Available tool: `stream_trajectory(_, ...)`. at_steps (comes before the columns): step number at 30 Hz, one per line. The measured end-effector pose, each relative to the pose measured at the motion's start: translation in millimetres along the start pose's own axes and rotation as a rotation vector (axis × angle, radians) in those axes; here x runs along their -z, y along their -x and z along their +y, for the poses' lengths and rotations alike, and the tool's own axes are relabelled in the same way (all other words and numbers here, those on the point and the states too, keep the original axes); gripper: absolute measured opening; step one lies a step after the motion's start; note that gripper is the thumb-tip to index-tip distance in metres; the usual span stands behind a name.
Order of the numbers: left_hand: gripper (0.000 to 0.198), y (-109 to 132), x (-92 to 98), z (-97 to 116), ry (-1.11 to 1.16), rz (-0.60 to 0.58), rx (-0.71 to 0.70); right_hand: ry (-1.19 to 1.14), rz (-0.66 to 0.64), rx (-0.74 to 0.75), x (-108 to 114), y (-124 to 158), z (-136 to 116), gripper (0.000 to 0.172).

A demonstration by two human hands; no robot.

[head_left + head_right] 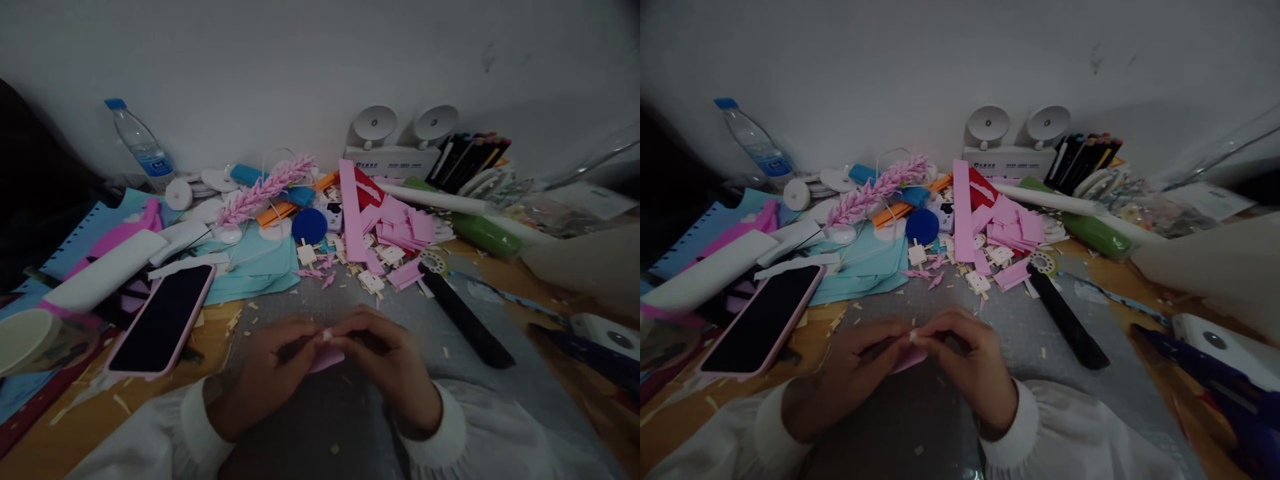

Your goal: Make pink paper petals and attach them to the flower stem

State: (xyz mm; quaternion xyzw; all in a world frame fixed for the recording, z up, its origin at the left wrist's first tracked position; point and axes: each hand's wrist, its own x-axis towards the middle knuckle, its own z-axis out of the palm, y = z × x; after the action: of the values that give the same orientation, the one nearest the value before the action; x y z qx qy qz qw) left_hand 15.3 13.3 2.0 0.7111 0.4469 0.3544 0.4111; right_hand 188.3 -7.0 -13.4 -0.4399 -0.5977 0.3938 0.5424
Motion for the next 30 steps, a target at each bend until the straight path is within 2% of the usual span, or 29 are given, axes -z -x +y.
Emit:
stream_trajectory(15,0.014,-0.3,-1.5,-0.1,0.069,-0.009,0.068,0.095,-0.018,0.038,1.0,0.8,1.3,0.002)
stream_trajectory(21,0.016,0.4,-1.6,-1.8,0.168,-0.011,0.095,0.081,0.039,-0.017,-1.9,2.4,4.9,0.005)
stream_trajectory(24,0.017,1.3,-0.9,-3.2,0.194,-0.051,0.087,0.056,0.052,-0.033,-3.6,1.8,5.9,0.005)
stream_trajectory(30,0.015,1.8,1.4,-0.3,0.191,-0.08,0.113,-0.105,0.032,-0.145,-4.7,2.0,2.6,0.012)
